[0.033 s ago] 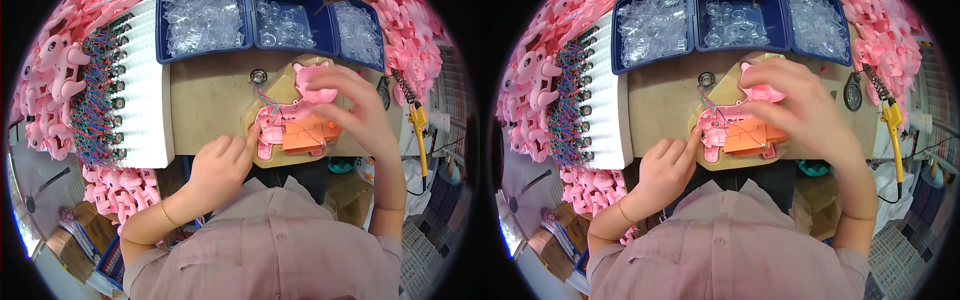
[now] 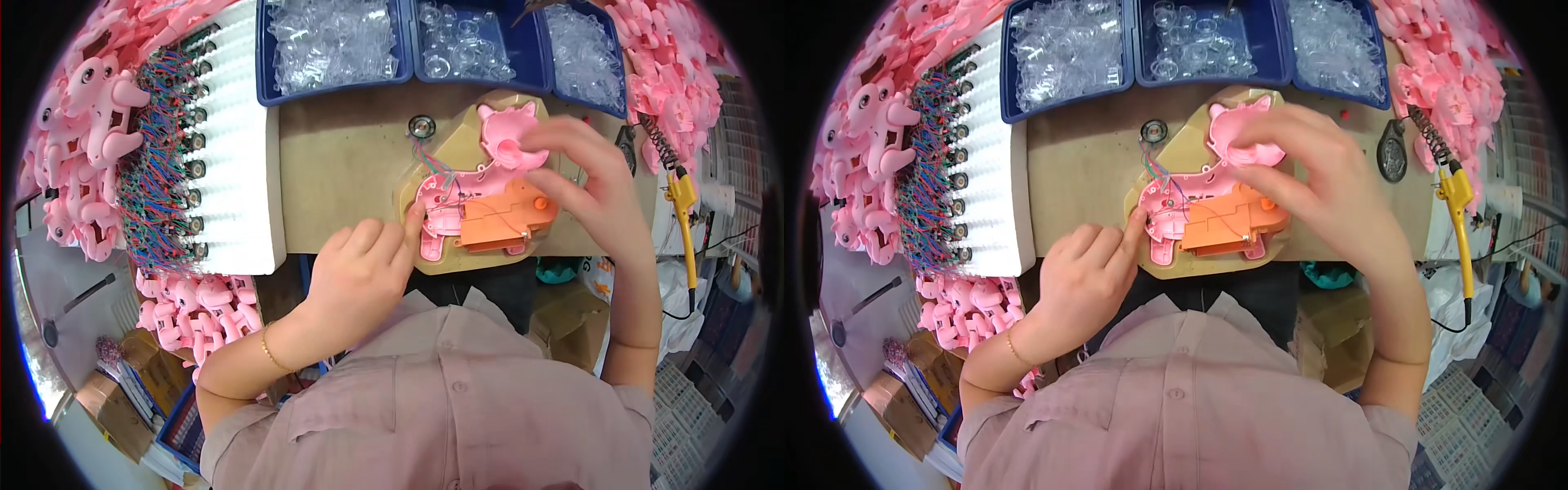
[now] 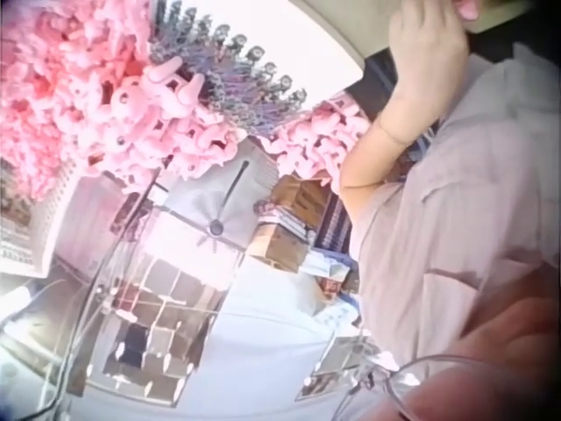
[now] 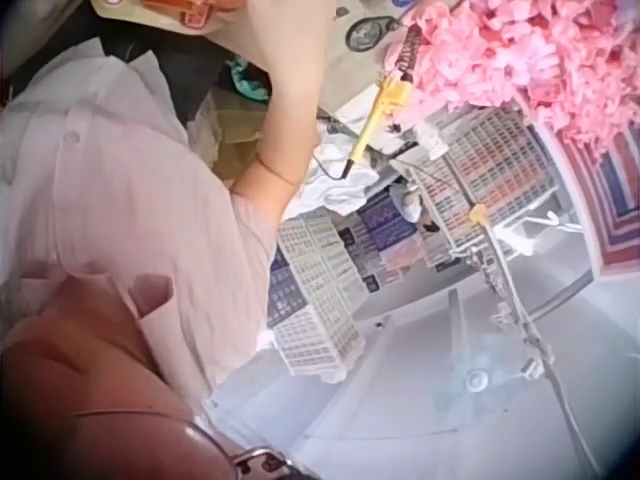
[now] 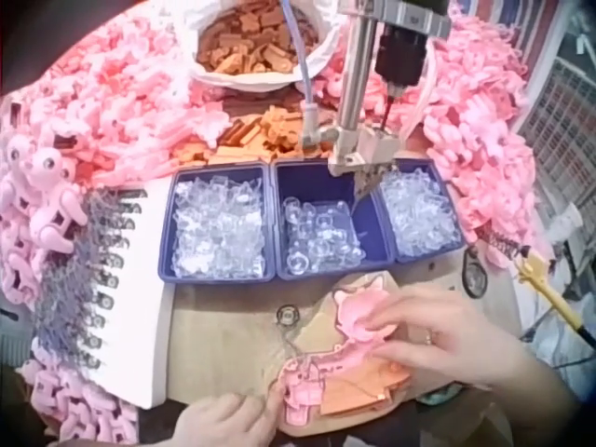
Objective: Assembling electronic toy unicorns by installing gears and wiring, then snapping body halves together.
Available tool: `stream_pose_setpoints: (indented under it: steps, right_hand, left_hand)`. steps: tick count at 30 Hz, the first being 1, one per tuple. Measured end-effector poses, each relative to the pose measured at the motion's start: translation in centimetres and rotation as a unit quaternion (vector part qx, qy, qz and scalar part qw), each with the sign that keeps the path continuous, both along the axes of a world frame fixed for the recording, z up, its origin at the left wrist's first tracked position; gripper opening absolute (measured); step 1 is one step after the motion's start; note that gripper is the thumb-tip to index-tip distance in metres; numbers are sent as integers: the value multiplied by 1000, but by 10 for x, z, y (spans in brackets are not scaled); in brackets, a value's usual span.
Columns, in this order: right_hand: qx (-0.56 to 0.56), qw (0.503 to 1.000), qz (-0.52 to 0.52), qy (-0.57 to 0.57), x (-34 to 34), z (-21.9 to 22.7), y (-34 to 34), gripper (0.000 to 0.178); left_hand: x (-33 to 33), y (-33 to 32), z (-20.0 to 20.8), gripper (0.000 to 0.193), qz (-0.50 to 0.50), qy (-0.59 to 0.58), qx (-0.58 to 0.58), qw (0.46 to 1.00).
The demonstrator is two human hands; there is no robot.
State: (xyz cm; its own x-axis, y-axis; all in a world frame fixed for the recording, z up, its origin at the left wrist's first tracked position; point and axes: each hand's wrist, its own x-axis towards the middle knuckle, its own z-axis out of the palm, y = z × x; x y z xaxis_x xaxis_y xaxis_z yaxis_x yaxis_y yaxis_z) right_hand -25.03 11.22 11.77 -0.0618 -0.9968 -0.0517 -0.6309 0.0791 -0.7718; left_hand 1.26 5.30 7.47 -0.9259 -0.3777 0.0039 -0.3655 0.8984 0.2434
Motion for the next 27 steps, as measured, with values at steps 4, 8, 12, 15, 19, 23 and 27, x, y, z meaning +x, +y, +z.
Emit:
stream_pose_setpoints:
  steps: [4, 8, 12, 15, 19, 23, 27]
  right_hand:
    - [-10, 998, -18, 67, -9, 7, 30, 22]
    - [71, 997, 2, -39, -3, -10, 26, 15]
    - [-14, 1000, -9, -14, 19, -1, 49, 13]
    - [-43, 999, -20, -18, 44, -5, 82, 20]
    - [19, 994, -61, -88, 40, -11, 67, 31]
    - [161, 871, -172, -430, 33, -12, 7, 30]
    - [112, 856, -106, -493, 30, -26, -12, 22]
  left_hand:
    - [-35, -41, 22, 30, 27, 85, 96, 991]
    - [-66, -47, -14, 23, 162, 82, 83, 980]
    - [-63, -45, -21, 20, 200, 208, 139, 947]
    - [-68, -49, -8, 15, 264, 219, 602, 721]
    - [-69, -46, 1, 15, 279, 208, 688, 636]
    - [-63, -40, -3, 15, 226, 276, 753, 553]
    - [-63, -38, 10, 20, 191, 240, 709, 635]
